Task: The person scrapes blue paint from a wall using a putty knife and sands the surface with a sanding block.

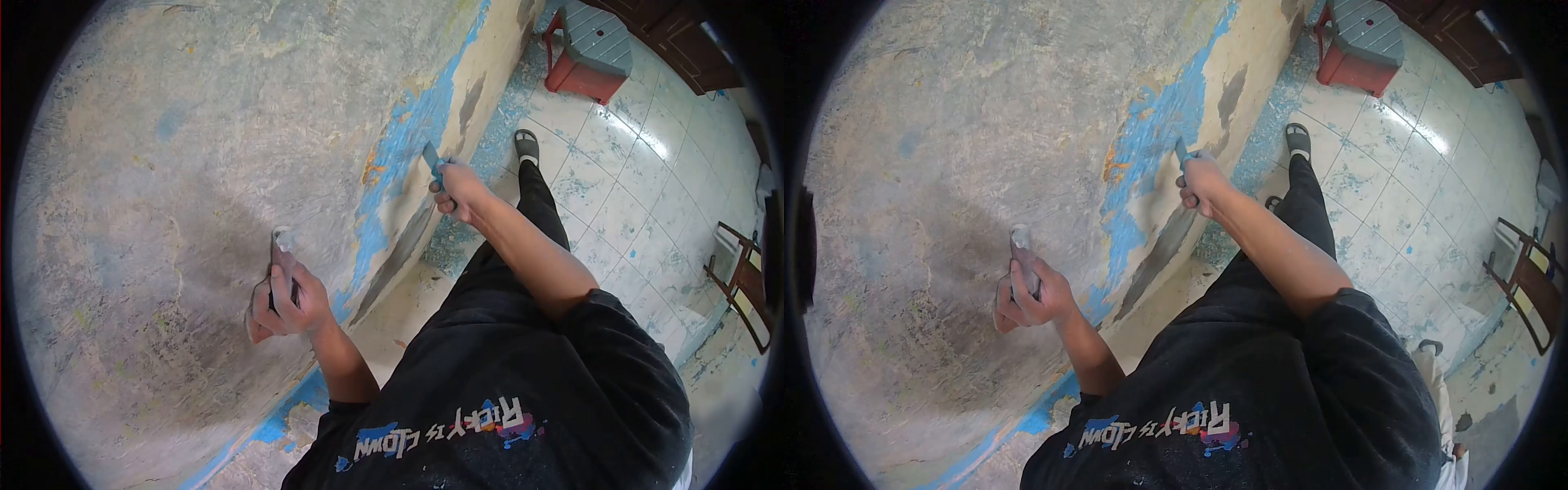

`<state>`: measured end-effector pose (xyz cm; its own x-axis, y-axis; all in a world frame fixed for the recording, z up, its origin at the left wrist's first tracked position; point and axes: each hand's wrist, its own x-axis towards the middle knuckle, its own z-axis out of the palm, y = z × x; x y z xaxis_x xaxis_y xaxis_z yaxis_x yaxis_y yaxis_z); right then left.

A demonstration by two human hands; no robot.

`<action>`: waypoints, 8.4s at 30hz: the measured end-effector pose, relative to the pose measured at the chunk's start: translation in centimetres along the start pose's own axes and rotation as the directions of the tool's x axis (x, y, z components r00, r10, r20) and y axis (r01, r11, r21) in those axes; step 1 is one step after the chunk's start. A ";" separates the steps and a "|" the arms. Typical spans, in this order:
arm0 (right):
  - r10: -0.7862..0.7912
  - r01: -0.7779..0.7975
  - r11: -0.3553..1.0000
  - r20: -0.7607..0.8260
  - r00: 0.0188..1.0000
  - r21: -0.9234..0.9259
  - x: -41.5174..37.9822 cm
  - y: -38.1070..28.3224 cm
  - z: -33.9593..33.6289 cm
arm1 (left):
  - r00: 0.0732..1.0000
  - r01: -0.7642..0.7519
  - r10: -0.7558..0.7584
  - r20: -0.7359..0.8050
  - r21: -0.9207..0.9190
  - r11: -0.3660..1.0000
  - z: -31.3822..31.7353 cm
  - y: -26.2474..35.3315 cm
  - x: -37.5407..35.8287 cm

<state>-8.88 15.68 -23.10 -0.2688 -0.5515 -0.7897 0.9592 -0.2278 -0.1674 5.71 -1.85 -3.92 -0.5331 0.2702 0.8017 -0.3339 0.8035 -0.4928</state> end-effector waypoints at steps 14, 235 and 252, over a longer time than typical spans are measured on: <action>0.052 -0.063 0.992 0.097 0.994 0.109 -2.1 -1.4 0.7 | 1.000 0.016 -0.016 0.002 0.002 1.000 0.2 0.2 0.2; 0.023 0.014 0.963 0.135 0.991 -0.269 -1.0 -0.6 -3.4 | 0.994 -0.111 0.112 -0.005 0.106 0.988 0.7 0.1 -0.5; -0.023 0.009 0.966 0.051 0.998 0.258 -0.2 1.3 -2.0 | 0.995 -0.094 0.097 -0.021 0.097 0.991 0.9 0.2 -0.6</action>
<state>-7.42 17.09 -24.31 -0.2945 -0.5864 -0.7546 0.9017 -0.4321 -0.0161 5.30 -2.32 -4.81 -0.5468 0.3575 0.7571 -0.3558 0.7193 -0.5966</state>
